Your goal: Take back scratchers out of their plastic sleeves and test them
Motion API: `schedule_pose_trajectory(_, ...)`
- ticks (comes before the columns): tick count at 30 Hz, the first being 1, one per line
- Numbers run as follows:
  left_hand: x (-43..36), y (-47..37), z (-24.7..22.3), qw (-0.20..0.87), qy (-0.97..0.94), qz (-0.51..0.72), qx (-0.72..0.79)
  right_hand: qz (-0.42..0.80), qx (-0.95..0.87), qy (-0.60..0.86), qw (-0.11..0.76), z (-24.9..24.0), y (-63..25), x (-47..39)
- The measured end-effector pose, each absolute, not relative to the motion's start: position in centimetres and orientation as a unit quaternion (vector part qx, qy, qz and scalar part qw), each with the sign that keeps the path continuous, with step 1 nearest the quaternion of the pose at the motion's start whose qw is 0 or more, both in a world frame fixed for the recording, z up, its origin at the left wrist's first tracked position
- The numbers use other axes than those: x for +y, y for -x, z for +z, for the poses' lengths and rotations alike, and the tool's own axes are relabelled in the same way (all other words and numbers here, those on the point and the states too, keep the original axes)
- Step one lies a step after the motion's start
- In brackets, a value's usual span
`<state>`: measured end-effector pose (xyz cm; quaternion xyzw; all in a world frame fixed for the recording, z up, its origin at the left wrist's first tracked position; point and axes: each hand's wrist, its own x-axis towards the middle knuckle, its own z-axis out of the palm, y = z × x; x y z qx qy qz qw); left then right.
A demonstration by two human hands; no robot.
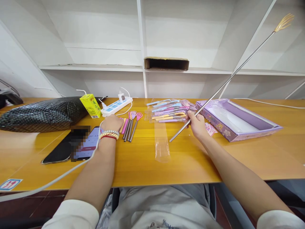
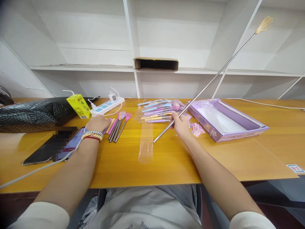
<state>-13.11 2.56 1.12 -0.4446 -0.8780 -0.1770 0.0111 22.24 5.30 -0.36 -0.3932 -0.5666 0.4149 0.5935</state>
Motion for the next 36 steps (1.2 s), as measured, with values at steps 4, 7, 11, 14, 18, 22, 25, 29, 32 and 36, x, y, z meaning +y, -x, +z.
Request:
schedule_pose_trajectory(4,2.1,12.3,1.6,0.007,0.431,-0.151,-0.890,0.407,-0.577,0.395,0.588,-0.4,-22.2,5.2)
schedule_pose_trajectory(7,2.2,11.3,1.6,0.061,0.438,-0.175,-0.880,0.412,-0.579,0.389,0.586,-0.2,-22.1,5.0)
schedule_pose_trajectory(11,2.5,7.7,1.1,0.130,0.562,-0.284,-0.766,0.419,-0.590,0.391,0.569,-0.1,-22.0,4.9)
schedule_pose_trajectory(14,2.0,3.7,0.9,0.074,0.693,-0.340,-0.632,0.408,-0.595,0.408,0.560,-0.3,-21.9,5.1)
schedule_pose_trajectory(18,0.1,-0.1,1.4,0.012,0.818,-0.331,-0.469,0.393,-0.605,0.417,0.553,-0.4,-21.8,5.1)
schedule_pose_trajectory(22,-1.0,-1.5,1.7,0.000,0.854,-0.320,-0.411,0.408,-0.607,0.401,0.552,-0.3,-21.5,4.7)
schedule_pose_trajectory(25,-1.2,-2.3,1.4,0.015,0.857,-0.313,-0.410,0.420,-0.611,0.388,0.548,-0.5,-20.8,4.2)
schedule_pose_trajectory(29,-1.1,-2.8,0.8,0.008,0.851,-0.282,-0.443,0.468,-0.629,0.361,0.506,-0.7,-20.1,3.7)
schedule_pose_trajectory(32,-0.4,-1.3,1.1,0.029,0.816,-0.280,-0.504,0.532,-0.596,0.321,0.508,-0.3,-20.6,4.2)
schedule_pose_trajectory(36,1.3,3.0,1.7,0.104,0.753,-0.299,-0.577,0.542,-0.504,0.292,0.606,0.8,-23.5,5.9)
